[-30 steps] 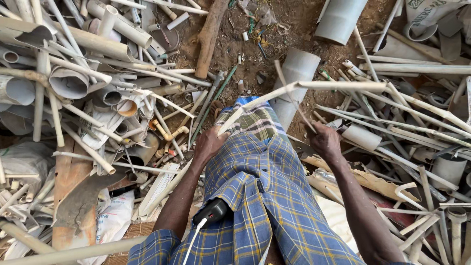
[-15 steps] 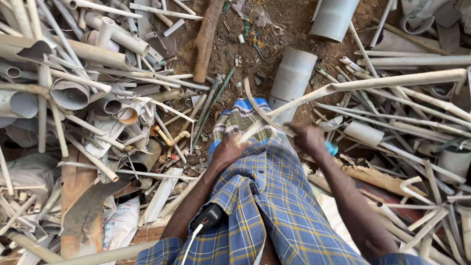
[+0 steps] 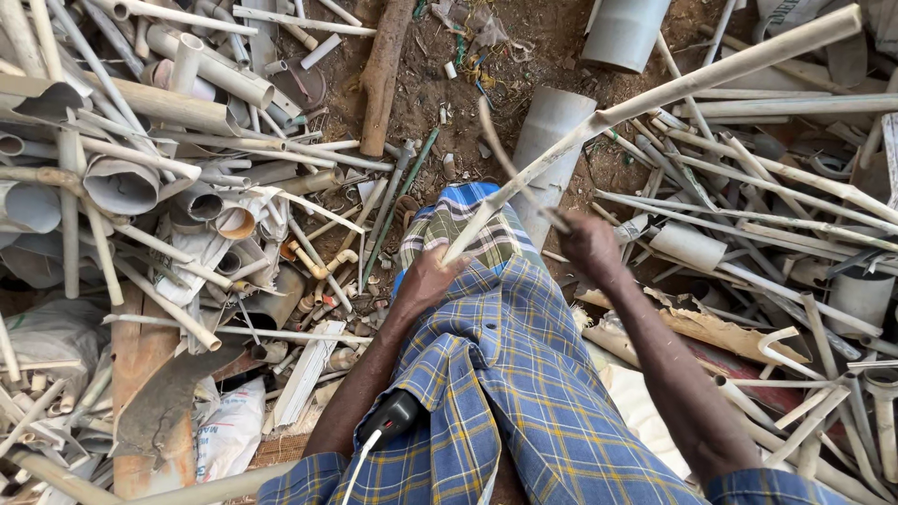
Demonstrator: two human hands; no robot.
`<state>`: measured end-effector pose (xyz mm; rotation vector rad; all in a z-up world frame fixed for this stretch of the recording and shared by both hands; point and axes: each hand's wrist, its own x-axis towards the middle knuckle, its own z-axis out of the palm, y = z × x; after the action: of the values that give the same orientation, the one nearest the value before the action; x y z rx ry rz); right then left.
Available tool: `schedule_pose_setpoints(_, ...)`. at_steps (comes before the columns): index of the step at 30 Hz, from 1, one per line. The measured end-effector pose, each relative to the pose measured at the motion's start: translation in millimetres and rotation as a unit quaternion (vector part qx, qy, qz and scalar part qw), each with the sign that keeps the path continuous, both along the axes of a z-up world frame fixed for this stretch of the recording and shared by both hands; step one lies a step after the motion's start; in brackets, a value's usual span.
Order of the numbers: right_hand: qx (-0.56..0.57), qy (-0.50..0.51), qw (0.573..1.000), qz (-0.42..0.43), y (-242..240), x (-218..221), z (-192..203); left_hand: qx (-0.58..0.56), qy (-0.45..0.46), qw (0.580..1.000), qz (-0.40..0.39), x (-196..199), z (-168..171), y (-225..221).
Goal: The person uses a curved blade to cut various lengths of PVC pipe while standing in a large pile of scrap piping. The person handles several pipes one by one, scoring and cutting through them by hand.
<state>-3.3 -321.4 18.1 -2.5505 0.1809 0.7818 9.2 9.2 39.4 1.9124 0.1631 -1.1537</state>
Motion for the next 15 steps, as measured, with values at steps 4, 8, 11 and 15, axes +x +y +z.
schedule_pose_setpoints(4,0.153,-0.214,0.962,-0.069,-50.1,27.6,3.9,-0.013,0.072,0.997,-0.029,-5.3,9.0,3.8)
schedule_pose_setpoints(8,0.100,-0.102,0.985,-0.095,-42.2,21.0,-1.0,-0.069,0.063,0.996,0.009,-6.6,10.6,2.3)
schedule_pose_setpoints(11,0.020,-0.009,1.000,-0.015,4.6,-2.0,-12.9,-0.050,0.077,0.996,-0.005,-1.2,9.2,-3.4)
schedule_pose_setpoints(15,0.006,-0.113,0.991,0.070,5.7,-1.5,-22.1,-0.045,0.070,0.997,0.006,-8.5,11.1,9.7)
